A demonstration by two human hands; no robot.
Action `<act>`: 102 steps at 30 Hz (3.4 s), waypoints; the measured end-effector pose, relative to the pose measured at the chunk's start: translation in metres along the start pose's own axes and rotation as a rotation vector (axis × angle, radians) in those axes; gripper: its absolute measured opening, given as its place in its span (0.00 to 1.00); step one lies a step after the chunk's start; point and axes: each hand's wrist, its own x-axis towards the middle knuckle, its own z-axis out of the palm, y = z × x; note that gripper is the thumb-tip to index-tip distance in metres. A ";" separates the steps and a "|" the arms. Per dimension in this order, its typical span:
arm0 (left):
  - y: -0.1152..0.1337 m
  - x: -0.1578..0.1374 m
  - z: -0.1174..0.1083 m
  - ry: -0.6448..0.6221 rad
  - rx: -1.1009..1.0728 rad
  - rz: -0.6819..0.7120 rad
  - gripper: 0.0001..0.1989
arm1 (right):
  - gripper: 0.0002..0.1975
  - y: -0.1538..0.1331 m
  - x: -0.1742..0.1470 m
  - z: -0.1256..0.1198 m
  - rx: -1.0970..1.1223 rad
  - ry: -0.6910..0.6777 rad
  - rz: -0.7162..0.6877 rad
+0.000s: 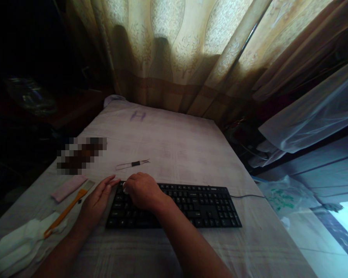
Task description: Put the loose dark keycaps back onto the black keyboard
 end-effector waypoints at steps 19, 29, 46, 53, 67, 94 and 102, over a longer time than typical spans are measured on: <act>-0.004 0.011 -0.018 0.135 -0.128 -0.049 0.26 | 0.05 -0.011 0.015 0.008 -0.125 -0.022 -0.190; -0.001 0.008 -0.018 0.091 -0.119 -0.048 0.25 | 0.07 -0.003 -0.007 0.001 -0.116 -0.015 -0.141; 0.000 0.004 -0.012 0.033 0.023 0.058 0.24 | 0.06 0.003 -0.021 -0.002 -0.176 -0.077 0.057; -0.001 0.003 -0.008 0.001 0.075 0.111 0.24 | 0.07 0.008 -0.042 -0.004 -0.160 -0.022 0.152; -0.025 -0.007 0.004 -0.206 0.456 0.503 0.47 | 0.11 0.030 -0.086 -0.002 0.069 0.372 0.299; -0.005 0.054 -0.006 -0.122 0.668 0.330 0.29 | 0.28 0.122 -0.195 -0.019 0.550 0.978 1.018; 0.040 0.116 0.004 -0.284 0.894 0.186 0.13 | 0.25 0.130 -0.204 -0.009 0.568 1.020 0.998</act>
